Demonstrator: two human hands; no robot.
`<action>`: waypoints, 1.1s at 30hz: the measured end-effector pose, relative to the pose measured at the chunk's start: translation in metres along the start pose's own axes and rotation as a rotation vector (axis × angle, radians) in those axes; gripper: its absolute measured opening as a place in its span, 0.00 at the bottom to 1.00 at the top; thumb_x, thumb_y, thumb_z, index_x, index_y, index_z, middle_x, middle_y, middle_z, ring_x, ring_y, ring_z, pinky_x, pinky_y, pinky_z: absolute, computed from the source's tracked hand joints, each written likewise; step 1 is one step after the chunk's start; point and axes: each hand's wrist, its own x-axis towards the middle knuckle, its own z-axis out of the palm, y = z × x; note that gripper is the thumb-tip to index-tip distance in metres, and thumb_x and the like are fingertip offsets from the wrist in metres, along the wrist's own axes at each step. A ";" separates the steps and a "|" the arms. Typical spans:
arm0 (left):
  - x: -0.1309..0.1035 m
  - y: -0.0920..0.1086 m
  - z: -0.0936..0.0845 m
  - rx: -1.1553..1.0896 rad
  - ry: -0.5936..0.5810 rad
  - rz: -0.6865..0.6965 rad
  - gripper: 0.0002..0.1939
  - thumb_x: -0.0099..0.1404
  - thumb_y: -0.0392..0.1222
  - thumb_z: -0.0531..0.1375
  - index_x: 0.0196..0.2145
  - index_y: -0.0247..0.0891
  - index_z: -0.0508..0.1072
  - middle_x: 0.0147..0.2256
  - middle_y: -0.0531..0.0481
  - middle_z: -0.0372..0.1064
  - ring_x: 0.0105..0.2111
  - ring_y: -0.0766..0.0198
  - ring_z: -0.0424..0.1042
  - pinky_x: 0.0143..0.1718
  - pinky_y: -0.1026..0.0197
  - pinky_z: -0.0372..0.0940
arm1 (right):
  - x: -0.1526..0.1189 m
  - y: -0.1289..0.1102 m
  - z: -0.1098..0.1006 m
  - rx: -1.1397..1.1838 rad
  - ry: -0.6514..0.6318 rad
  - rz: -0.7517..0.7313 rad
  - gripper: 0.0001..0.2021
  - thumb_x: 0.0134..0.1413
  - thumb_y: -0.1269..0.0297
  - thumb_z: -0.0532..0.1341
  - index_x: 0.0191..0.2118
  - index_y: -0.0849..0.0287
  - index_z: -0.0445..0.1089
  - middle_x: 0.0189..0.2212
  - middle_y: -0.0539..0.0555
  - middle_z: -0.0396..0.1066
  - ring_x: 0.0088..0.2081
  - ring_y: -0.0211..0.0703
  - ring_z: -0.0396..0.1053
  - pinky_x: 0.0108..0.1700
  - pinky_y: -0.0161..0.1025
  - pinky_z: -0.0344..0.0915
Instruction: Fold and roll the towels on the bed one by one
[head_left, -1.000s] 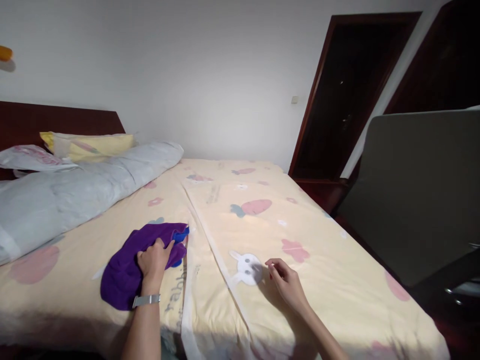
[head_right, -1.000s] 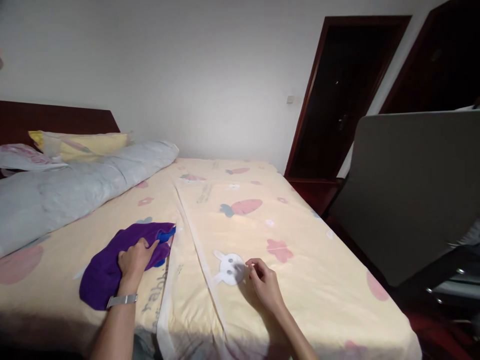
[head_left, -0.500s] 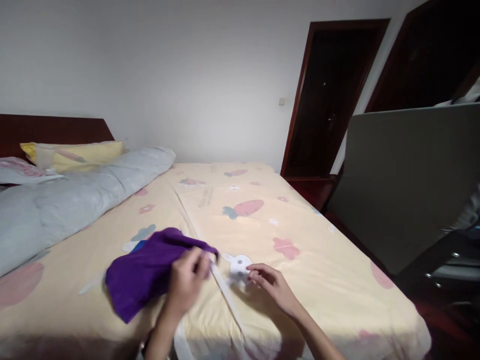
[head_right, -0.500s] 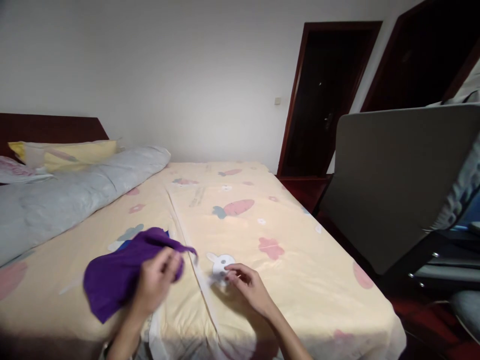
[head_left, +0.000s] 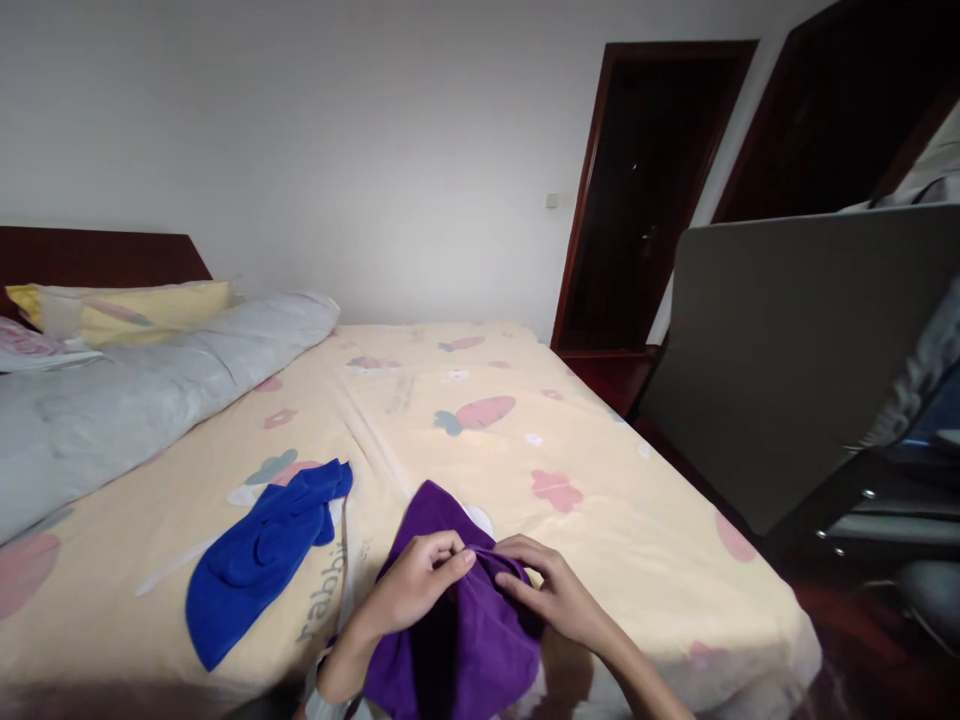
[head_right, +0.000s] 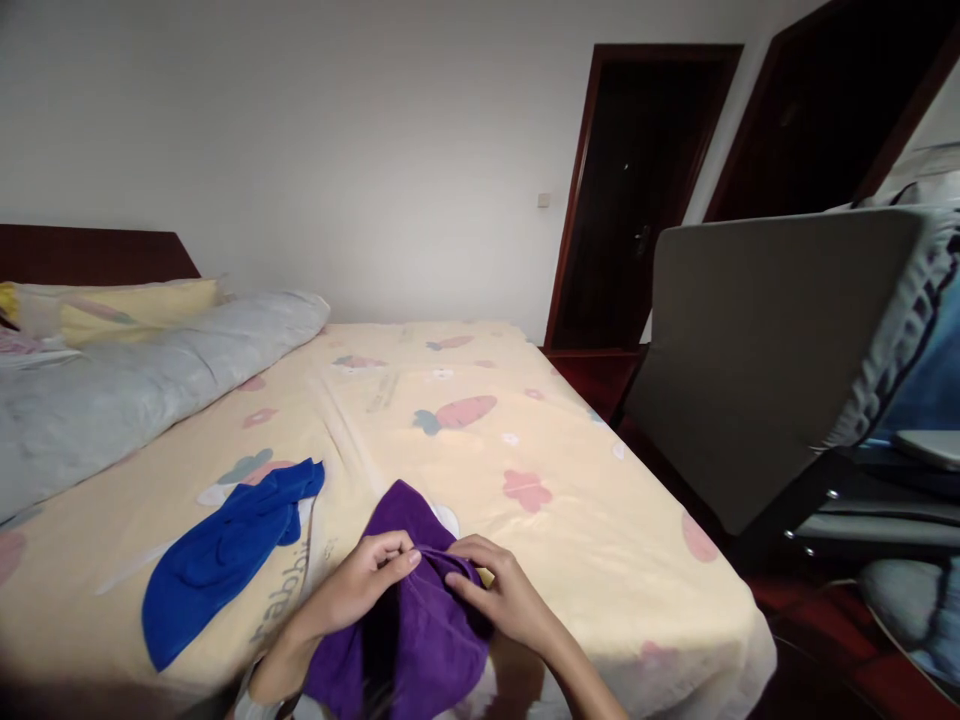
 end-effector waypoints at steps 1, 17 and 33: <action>0.000 -0.001 -0.002 -0.027 -0.029 -0.005 0.20 0.69 0.56 0.56 0.27 0.38 0.67 0.24 0.58 0.57 0.26 0.68 0.57 0.30 0.65 0.53 | 0.000 0.002 -0.001 -0.040 0.026 0.003 0.14 0.62 0.51 0.62 0.42 0.56 0.79 0.39 0.57 0.75 0.43 0.49 0.72 0.47 0.42 0.66; -0.055 0.057 0.000 -0.040 -0.365 0.093 0.20 0.66 0.55 0.61 0.30 0.36 0.79 0.28 0.52 0.72 0.29 0.66 0.67 0.35 0.65 0.61 | -0.038 -0.089 -0.017 0.078 -0.138 -0.110 0.22 0.65 0.51 0.59 0.24 0.62 0.71 0.26 0.53 0.67 0.29 0.39 0.64 0.34 0.37 0.58; -0.111 0.149 0.024 0.351 0.091 0.180 0.05 0.58 0.33 0.56 0.29 0.40 0.70 0.29 0.56 0.69 0.32 0.65 0.68 0.35 0.67 0.60 | -0.067 -0.228 -0.014 -0.300 -0.117 -0.151 0.20 0.66 0.53 0.60 0.26 0.61 0.72 0.25 0.49 0.66 0.29 0.36 0.64 0.32 0.33 0.58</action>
